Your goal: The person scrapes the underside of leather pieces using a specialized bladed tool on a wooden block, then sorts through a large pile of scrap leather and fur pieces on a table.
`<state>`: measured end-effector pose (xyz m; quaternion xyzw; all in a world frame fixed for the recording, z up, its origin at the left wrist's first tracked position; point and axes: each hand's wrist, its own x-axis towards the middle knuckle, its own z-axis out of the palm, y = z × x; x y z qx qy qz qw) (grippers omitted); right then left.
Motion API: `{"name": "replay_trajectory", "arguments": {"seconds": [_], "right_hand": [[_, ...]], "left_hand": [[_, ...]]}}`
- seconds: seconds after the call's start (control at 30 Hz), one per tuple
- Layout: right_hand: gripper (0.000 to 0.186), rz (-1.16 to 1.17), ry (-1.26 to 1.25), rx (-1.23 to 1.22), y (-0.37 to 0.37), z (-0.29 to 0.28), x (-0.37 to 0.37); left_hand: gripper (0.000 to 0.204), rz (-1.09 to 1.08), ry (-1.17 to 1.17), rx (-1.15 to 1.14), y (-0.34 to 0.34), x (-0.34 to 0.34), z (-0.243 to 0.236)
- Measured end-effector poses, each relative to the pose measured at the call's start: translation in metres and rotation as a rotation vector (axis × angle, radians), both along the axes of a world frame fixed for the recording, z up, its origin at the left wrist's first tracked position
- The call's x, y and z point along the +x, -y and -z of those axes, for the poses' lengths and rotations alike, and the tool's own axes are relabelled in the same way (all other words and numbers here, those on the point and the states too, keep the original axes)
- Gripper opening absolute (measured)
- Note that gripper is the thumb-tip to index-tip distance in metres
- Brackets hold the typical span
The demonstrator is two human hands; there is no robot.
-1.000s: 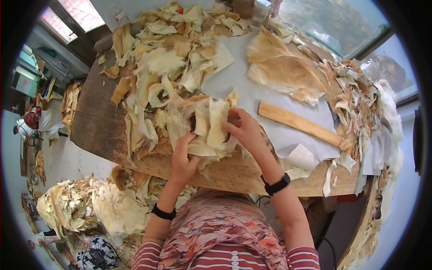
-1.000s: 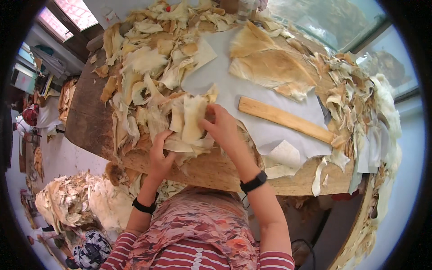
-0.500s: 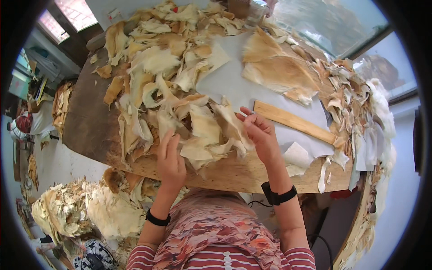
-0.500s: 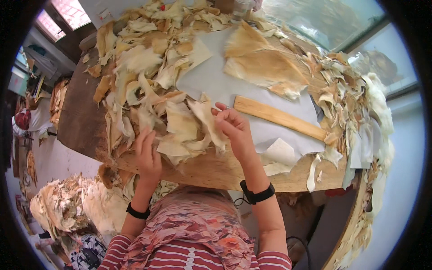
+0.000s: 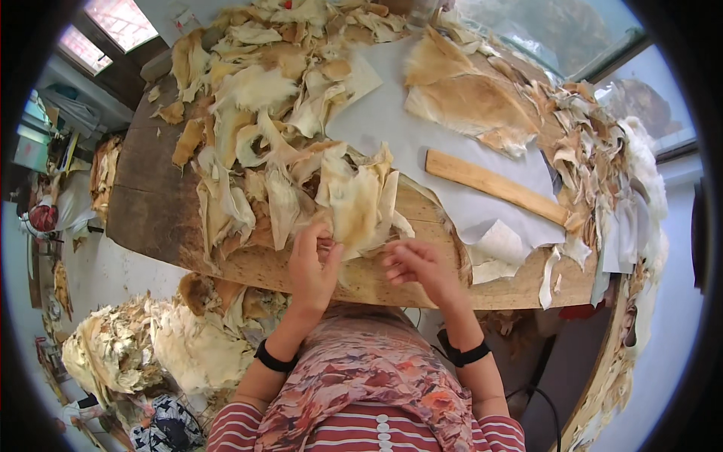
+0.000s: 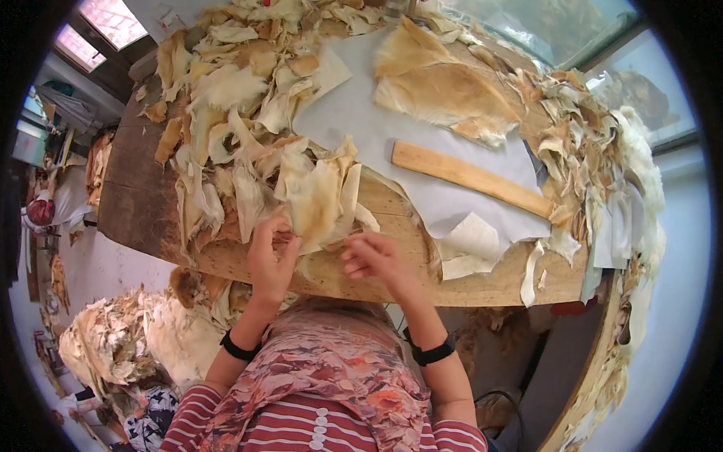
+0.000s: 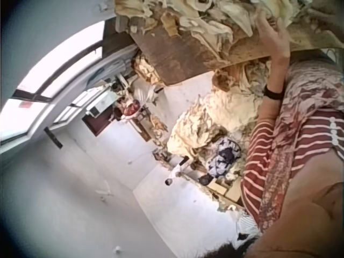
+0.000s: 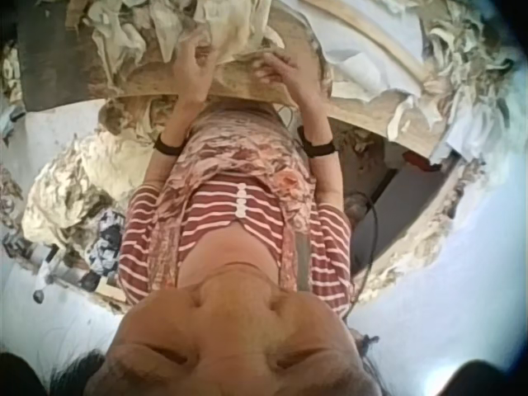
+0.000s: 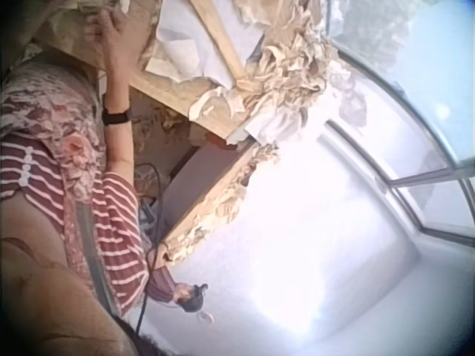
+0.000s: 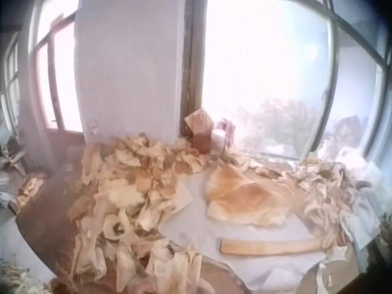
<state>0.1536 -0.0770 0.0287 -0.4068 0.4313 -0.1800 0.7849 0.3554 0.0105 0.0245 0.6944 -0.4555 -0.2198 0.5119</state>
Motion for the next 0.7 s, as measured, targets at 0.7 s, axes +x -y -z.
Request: {"name": "replay_trajectory", "arguments": {"seconds": [0.7], "right_hand": [[0.028,0.031,0.182,-0.312,-0.005,-0.003,-0.045]], "left_hand": [[0.032,0.162,-1.169,0.115,0.009,-0.046,-0.022]]}}
